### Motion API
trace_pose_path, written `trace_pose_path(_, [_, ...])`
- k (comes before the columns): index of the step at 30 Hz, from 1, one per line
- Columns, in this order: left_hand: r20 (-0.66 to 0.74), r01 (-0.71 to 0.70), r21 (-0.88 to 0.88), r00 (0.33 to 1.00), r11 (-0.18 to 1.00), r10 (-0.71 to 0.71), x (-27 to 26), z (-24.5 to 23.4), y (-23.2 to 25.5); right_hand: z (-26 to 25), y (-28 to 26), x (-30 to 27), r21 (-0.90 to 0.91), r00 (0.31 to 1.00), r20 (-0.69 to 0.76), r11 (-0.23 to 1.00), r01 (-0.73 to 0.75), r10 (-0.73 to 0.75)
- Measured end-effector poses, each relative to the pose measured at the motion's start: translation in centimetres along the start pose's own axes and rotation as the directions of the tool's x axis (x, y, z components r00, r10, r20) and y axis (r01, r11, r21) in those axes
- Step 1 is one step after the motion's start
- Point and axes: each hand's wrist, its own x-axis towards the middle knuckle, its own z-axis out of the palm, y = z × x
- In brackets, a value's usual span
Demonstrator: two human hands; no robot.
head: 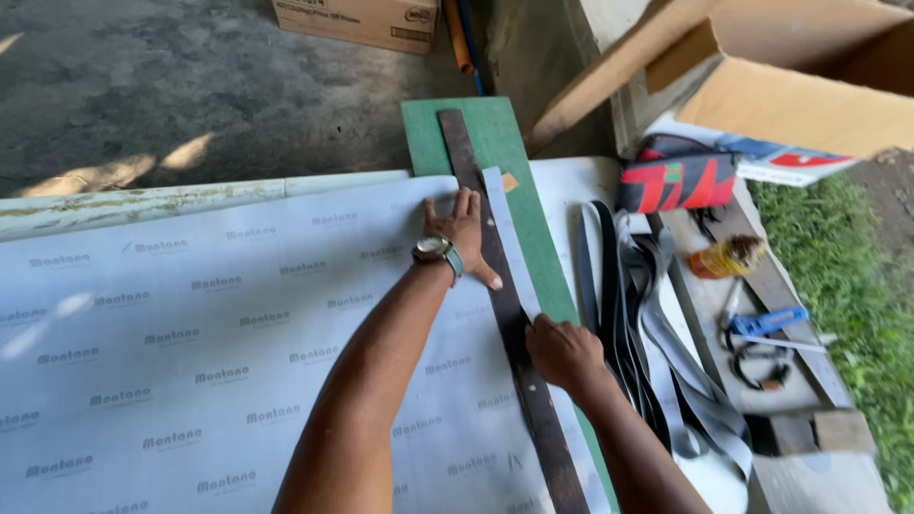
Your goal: The person measures and cuts a long black strap into multiple pieces using a metal ruler and a utility knife on a white work surface. The cut pieces are set aside as the process continues.
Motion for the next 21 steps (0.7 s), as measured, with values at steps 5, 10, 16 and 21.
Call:
trace_pose_path(5, [-0.140, -0.026, -0.058, 0.990, 0.998, 0.018, -1.1, 2.5, 0.6, 0.6, 0.6, -0.2, -0.004, 0.999, -0.030, 1.000, 0.031, -0.031])
trace_pose_path(10, [-0.315, -0.194, 0.067, 0.927, 0.979, 0.205, -3.8, 7.6, 3.9, 0.2, 0.6, -0.6, -0.005, 0.992, -0.102, 0.997, 0.079, -0.079])
trace_pose_path(16, [-0.454, -0.169, -0.123, 0.886, 0.978, 0.096, -13.1, 11.5, 8.3, 0.3, 0.8, -1.0, 0.024, 0.995, -0.062, 0.997, 0.075, -0.073])
trace_pose_path(21, [-0.067, -0.140, -0.102, 0.989, 0.985, 0.133, -18.5, 10.3, 10.7, 0.5, 1.1, -0.6, 0.012, 0.986, -0.106, 0.991, 0.131, -0.129])
